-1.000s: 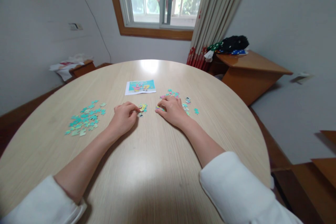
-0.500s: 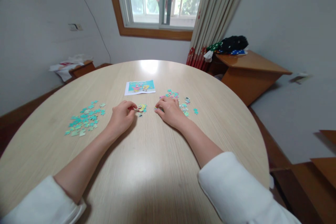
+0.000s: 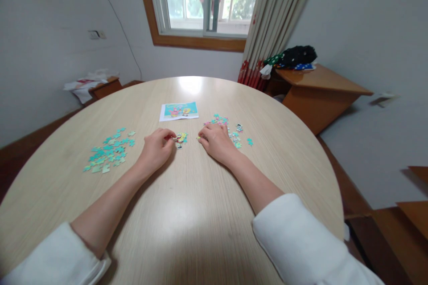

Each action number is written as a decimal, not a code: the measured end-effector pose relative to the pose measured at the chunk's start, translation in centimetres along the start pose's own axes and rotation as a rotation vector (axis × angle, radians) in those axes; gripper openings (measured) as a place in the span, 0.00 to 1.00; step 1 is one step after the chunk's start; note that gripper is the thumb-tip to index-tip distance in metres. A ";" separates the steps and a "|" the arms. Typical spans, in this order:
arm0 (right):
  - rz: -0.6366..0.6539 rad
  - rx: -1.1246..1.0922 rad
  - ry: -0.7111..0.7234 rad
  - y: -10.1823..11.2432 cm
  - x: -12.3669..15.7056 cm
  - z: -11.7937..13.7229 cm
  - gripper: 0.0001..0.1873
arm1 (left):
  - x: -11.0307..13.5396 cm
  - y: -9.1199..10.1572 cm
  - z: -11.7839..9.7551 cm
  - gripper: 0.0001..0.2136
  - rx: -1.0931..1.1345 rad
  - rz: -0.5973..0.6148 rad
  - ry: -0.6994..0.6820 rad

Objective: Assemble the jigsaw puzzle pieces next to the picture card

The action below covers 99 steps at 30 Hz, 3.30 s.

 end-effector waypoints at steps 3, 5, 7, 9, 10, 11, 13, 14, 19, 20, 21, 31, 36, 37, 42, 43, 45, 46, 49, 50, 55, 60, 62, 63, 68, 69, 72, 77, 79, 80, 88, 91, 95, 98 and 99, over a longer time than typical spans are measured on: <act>-0.019 0.019 -0.047 0.2 0.0 -0.2 0.04 | 0.0 0.0 0.0 0.09 0.012 -0.001 -0.002; -0.010 0.021 -0.069 0.2 0.0 -0.2 0.03 | 0.0 0.0 0.0 0.08 0.017 0.001 0.003; 0.005 0.024 -0.081 0.1 0.0 0.0 0.02 | 0.0 0.1 -0.1 0.08 0.017 0.003 0.007; 0.018 0.026 -0.085 0.1 -0.1 0.1 0.01 | 0.0 0.1 -0.1 0.09 0.016 0.004 0.004; 0.021 0.025 -0.086 0.1 -0.1 0.2 0.01 | 0.1 0.1 -0.1 0.09 0.016 0.002 0.002; 0.025 0.024 -0.087 0.0 -0.1 0.2 0.01 | 0.1 0.1 -0.1 0.09 0.015 -0.001 0.001; 0.028 0.020 -0.083 0.0 -0.1 0.3 0.00 | 0.1 0.1 -0.1 0.09 0.014 -0.005 0.001; 0.029 0.019 -0.075 -0.1 0.0 0.3 0.01 | 0.1 0.0 -0.1 0.09 0.014 -0.005 0.002; 0.000 0.043 -0.046 -0.1 0.0 0.3 0.02 | 0.1 0.0 -0.1 0.08 0.016 -0.005 0.004; -0.006 0.048 -0.054 0.0 0.0 0.2 0.02 | 0.1 0.0 -0.1 0.08 0.015 -0.004 0.005; -0.007 0.052 -0.065 0.0 0.0 0.2 0.02 | 0.1 0.0 -0.1 0.08 0.014 -0.003 0.006; 0.002 0.083 -0.110 -0.2 0.0 -0.2 0.04 | 0.1 0.1 -0.2 0.08 0.022 0.013 0.008; -0.018 0.076 -0.103 -0.4 -0.1 -0.4 0.03 | 0.1 0.1 -0.2 0.09 0.014 0.014 0.010; -0.025 0.072 -0.093 -0.4 -0.1 -0.4 0.03 | 0.1 0.1 -0.1 0.09 0.016 0.013 0.010; -0.019 0.046 -0.090 -0.3 -0.2 -0.4 0.03 | 0.0 0.0 -0.1 0.08 0.019 0.012 0.005; -0.014 0.039 -0.099 -0.3 -0.2 -0.3 0.03 | 0.0 0.0 -0.1 0.08 0.018 0.009 0.005; -0.004 0.025 -0.118 -0.1 -0.2 -0.2 0.03 | 0.0 0.0 -0.1 0.08 0.015 0.002 0.001; 0.000 0.016 -0.121 0.0 -0.2 -0.1 0.03 | 0.0 0.0 0.0 0.08 0.015 -0.002 -0.001; -0.013 -0.009 -0.111 0.3 -0.2 0.2 0.03 | 0.0 0.0 0.0 0.08 0.018 -0.008 -0.008; -0.021 -0.016 -0.107 0.3 -0.2 0.2 0.04 | 0.0 0.0 0.0 0.08 0.019 -0.009 -0.009; -0.033 -0.070 -0.106 0.4 -0.1 0.2 0.04 | 0.0 0.0 0.0 0.08 0.023 -0.012 -0.011; -0.049 -0.118 -0.081 0.4 -0.1 0.2 0.04 | 0.1 0.0 0.1 0.08 0.032 -0.033 -0.021; -0.062 -0.126 -0.067 0.5 -0.1 0.1 0.04 | 0.1 0.0 0.1 0.08 0.031 -0.038 -0.024; -0.070 -0.128 -0.062 0.5 -0.1 0.1 0.04 | 0.0 0.0 0.1 0.08 0.032 -0.038 -0.026; -0.120 -0.182 -0.085 0.9 0.1 0.3 0.04 | 0.0 0.1 0.1 0.08 0.036 -0.035 -0.028; -0.136 -0.215 -0.097 1.0 0.1 0.3 0.03 | 0.0 0.1 0.1 0.08 0.034 -0.035 -0.028; -0.174 -0.336 -0.135 1.2 0.2 0.5 0.02 | 0.0 0.0 0.1 0.06 0.036 -0.035 -0.030; -0.180 -0.510 -0.186 0.5 0.2 0.4 0.03 | -0.1 0.1 -0.2 0.04 0.101 -0.044 -0.079; -0.172 -0.583 -0.196 0.2 0.1 0.2 0.04 | 0.0 0.1 -0.5 0.05 0.107 -0.043 -0.115; -0.169 -0.619 -0.201 0.0 0.1 0.1 0.04 | 0.0 0.1 -0.6 0.05 0.103 -0.042 -0.132; -0.094 -0.849 -0.227 -0.8 0.1 1.0 0.12 | 0.2 0.2 -1.6 0.07 0.075 -0.007 -0.229; -0.065 -0.901 -0.241 -0.9 0.2 1.4 0.13 | 0.3 0.3 -1.8 0.06 0.079 -0.001 -0.238; -0.038 -0.959 -0.245 -1.2 0.3 1.5 0.14 | 0.3 0.2 -1.9 0.08 0.080 -0.002 -0.246; -0.029 -0.977 -0.242 -1.5 0.3 1.5 0.15 | 0.3 0.1 -1.8 0.10 0.081 0.000 -0.252; -0.029 -0.976 -0.240 -1.5 0.3 1.5 0.14 | 0.3 0.0 -1.7 0.10 0.082 0.000 -0.254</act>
Point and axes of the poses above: each hand's wrist, its own x-axis away from the middle knuckle, its own y-axis out of the back of the hand, z = x × y, the point moved 6 cm from there along -x, towards the middle knuckle, and after that the axes turned 3 degrees about -x, right-handed, at the moved point
